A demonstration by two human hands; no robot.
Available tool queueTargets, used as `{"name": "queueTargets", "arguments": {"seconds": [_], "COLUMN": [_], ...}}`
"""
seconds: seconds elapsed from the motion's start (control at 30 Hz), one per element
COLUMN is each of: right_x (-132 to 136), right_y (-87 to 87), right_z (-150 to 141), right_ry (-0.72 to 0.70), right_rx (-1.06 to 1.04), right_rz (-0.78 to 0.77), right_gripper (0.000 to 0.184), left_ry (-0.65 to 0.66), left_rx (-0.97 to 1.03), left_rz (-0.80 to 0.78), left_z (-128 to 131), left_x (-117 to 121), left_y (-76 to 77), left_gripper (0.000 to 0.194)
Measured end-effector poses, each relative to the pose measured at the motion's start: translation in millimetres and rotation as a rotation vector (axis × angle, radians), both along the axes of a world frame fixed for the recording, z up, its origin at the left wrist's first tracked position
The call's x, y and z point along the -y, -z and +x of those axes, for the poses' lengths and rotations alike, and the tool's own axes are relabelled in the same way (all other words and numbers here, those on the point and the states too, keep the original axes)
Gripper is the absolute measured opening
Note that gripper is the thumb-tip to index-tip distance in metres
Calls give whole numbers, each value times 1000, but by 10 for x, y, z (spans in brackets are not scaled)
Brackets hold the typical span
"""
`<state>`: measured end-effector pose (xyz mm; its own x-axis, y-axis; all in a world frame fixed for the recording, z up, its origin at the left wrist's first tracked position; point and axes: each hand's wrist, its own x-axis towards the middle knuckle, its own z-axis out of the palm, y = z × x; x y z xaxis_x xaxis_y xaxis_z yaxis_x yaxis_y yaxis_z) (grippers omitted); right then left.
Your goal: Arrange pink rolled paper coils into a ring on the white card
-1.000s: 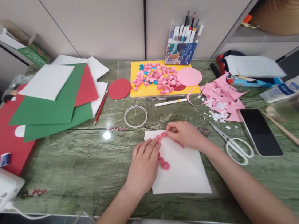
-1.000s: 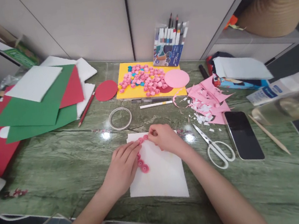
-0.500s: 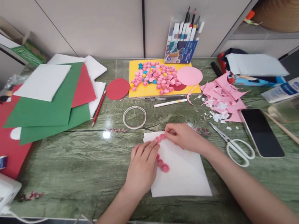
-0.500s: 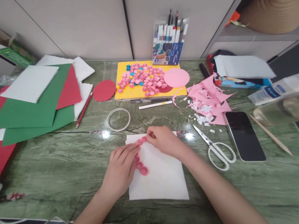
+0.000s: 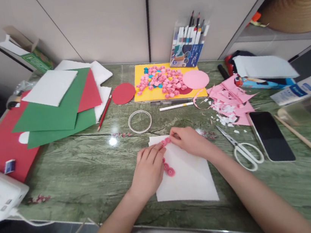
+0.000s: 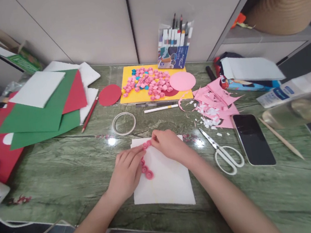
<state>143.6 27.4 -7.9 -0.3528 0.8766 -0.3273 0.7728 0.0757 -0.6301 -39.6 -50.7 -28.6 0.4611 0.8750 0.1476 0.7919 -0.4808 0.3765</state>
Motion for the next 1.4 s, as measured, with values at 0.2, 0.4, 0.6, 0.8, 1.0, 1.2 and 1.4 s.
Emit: {"name": "queueTargets", "arguments": {"seconds": [0.2,0.4,0.6,0.8,1.0,1.2,1.4], "right_x": [-12,-11,-84,-109,-106,-71,-42], "right_y": [22,12,141,236,249,217,214], "right_z": [-27,4,143,162,161,156,143], "right_ry": [28,62,157,271,311,335,361], "right_rx": [-15,-125,-381,-563,-654,-683,-696], "right_rz": [-4,-106,-243,-272,-285,-256,-230], "right_gripper": [11,14,26,26,25,23,20], "left_ry": [36,13,30,61,81,70,73], "left_rx": [-48,-102,-80,-107,-181,-185,-196], "left_rz": [9,-6,11,51,135,154,170], "left_z": [114,188,158,140,215,225,240], "left_x": [20,1,-52,-83,-69,-59,-38], "left_y": [-52,-118,-156,-153,-129,-124,-93], "left_gripper": [30,27,32,41,36,38,42]}}
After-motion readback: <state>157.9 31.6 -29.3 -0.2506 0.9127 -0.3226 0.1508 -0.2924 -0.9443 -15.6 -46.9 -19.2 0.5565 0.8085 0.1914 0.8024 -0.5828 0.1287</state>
